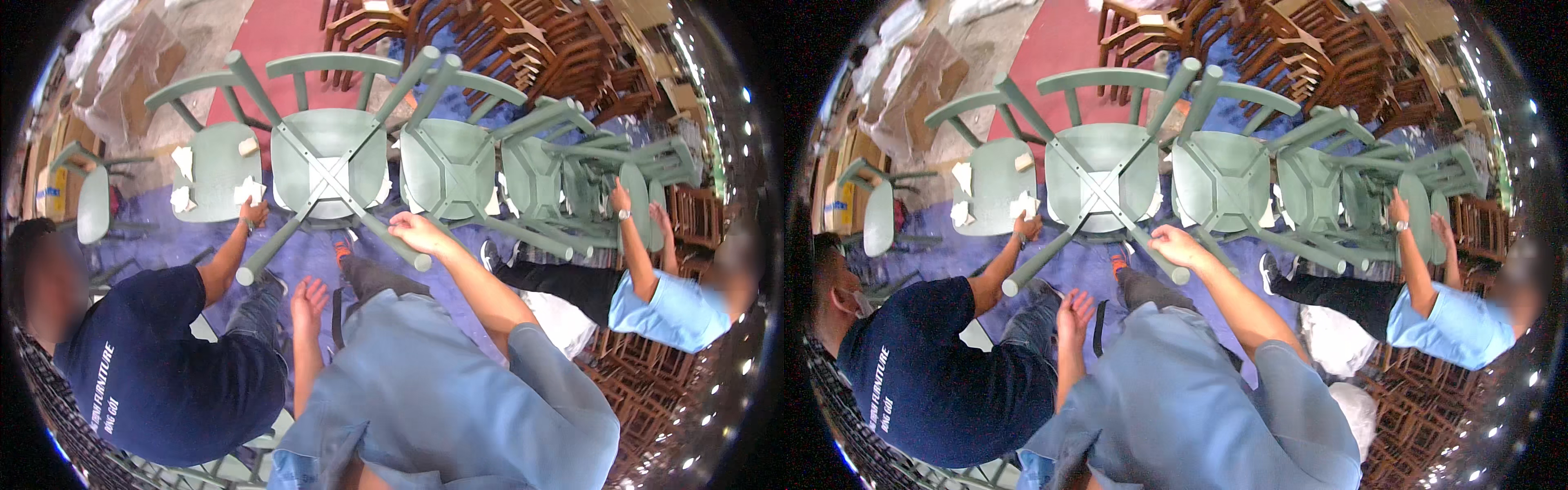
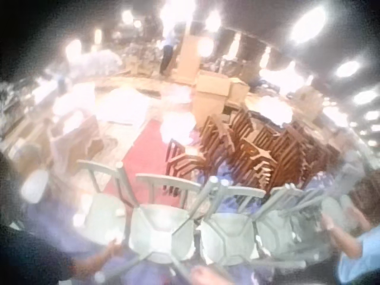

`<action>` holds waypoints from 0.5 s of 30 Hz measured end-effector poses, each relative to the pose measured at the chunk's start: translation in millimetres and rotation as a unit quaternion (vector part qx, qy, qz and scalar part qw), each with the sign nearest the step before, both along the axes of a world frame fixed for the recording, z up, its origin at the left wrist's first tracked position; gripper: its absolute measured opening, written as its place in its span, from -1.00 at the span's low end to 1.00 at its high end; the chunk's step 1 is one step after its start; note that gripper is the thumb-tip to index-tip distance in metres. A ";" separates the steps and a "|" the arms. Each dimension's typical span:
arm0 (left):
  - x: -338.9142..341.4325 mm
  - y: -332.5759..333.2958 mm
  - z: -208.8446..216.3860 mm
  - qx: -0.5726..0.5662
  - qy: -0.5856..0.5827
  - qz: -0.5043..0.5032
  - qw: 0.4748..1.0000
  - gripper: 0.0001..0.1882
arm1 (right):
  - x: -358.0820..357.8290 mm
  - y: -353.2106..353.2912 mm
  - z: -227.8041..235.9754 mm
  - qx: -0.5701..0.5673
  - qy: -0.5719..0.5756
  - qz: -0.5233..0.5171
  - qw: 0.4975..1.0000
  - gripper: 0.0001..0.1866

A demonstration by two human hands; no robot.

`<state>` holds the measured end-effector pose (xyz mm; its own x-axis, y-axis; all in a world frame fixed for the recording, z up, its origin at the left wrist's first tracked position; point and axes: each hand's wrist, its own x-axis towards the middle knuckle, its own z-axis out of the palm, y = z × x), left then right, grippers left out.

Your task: The person lifts and stacks light green wooden chairs in a warehouse setting. They handle chairs one at a time, lifting them and placing them onto a growing stack while coworkers also move chairs nearby.

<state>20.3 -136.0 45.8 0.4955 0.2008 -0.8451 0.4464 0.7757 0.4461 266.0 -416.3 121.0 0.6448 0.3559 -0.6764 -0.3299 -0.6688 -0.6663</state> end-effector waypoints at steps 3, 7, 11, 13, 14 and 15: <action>-7.4 -28.2 8.2 0.011 -0.036 -0.002 0.999 -0.46 | -10.6 -5.1 -2.4 0.053 -0.021 -0.083 0.995 -0.61; -9.0 -64.2 43.4 0.075 -0.061 -0.032 0.995 -0.46 | -9.1 -5.2 8.3 0.105 0.009 -0.145 0.984 -0.61; 4.0 -100.6 86.6 0.162 -0.115 -0.086 0.976 -0.53 | 11.7 4.1 4.8 0.125 -0.001 -0.219 0.968 -0.58; 15.0 -114.2 104.2 0.215 -0.086 -0.176 0.957 -0.56 | 29.4 15.1 -11.9 0.135 -0.041 -0.292 0.946 -0.63; 26.6 -117.5 109.5 0.226 -0.106 -0.177 0.952 -0.57 | 40.6 20.3 -23.1 0.144 -0.022 -0.309 0.940 -0.64; 38.8 -116.3 115.0 0.251 -0.092 -0.184 0.946 -0.56 | 54.8 26.0 -35.9 0.152 -0.002 -0.328 0.932 -0.65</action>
